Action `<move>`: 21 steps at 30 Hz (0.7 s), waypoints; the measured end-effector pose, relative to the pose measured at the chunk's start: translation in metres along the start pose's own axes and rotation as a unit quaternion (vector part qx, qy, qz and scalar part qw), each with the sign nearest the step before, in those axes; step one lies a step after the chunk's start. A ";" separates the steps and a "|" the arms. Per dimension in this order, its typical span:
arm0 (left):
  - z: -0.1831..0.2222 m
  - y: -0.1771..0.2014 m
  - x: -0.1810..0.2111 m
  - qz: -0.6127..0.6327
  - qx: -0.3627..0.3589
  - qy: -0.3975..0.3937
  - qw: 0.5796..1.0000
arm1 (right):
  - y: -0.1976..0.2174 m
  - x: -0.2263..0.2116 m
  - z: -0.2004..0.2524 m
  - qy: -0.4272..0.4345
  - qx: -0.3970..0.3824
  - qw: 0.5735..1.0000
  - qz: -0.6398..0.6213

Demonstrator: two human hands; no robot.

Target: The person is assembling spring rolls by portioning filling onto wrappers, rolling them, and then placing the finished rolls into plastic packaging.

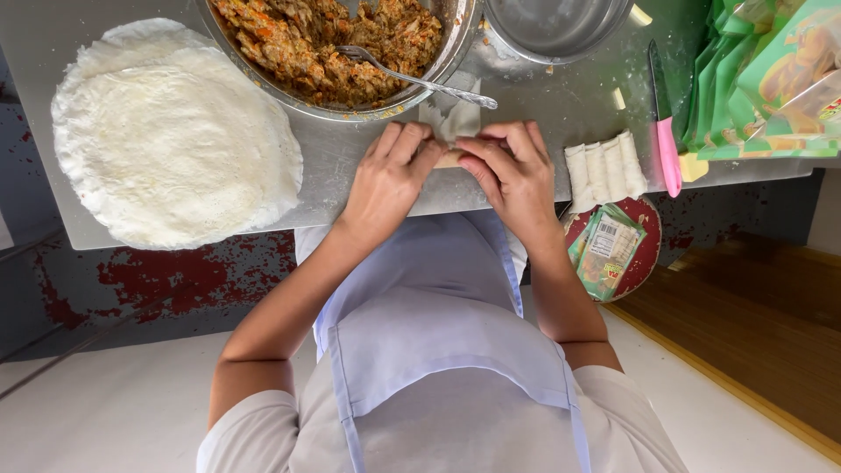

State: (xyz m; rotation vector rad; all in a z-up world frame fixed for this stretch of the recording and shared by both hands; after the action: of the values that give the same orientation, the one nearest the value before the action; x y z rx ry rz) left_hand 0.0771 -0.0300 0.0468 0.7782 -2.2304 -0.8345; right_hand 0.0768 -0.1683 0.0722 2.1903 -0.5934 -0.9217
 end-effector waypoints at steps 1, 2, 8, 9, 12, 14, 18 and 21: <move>-0.002 0.002 -0.002 -0.006 0.014 0.007 1.000 | -0.001 0.001 0.001 -0.001 0.006 1.000 -0.007; -0.004 0.003 -0.003 -0.012 0.029 0.013 0.999 | -0.002 0.002 0.001 -0.002 0.011 1.000 -0.014; -0.006 0.018 0.005 -0.028 -0.002 -0.030 0.999 | -0.005 0.013 0.005 -0.032 -0.025 0.999 -0.034; -0.003 0.013 0.001 -0.027 -0.003 -0.030 0.999 | -0.005 0.015 0.004 -0.033 -0.025 0.999 -0.034; 0.004 -0.004 -0.006 -0.062 -0.008 -0.038 0.997 | -0.010 0.018 0.000 -0.041 -0.045 0.997 -0.041; 0.002 -0.011 -0.011 -0.082 0.008 -0.027 0.996 | -0.011 0.021 -0.005 -0.050 -0.048 0.997 -0.032; -0.002 -0.017 -0.013 -0.072 0.030 0.013 0.997 | -0.013 0.022 -0.012 -0.038 -0.030 0.998 0.031; -0.008 -0.009 0.001 -0.099 0.044 -0.039 0.993 | -0.010 0.018 -0.008 0.009 0.019 0.996 0.088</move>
State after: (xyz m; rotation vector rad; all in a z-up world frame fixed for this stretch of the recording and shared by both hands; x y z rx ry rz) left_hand 0.0847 -0.0393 0.0457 1.0390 -2.2987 -0.8782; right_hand 0.0953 -0.1694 0.0610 2.1378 -0.7866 -0.8033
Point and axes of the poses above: each hand's wrist, its own z-axis away from the middle knuckle, its own y-axis out of the back of the hand, x = y × z, the point moved 8 cm from there along -z, towards the middle knuckle, and after that the axes turned 4 degrees about y, right-handed, at the moved point
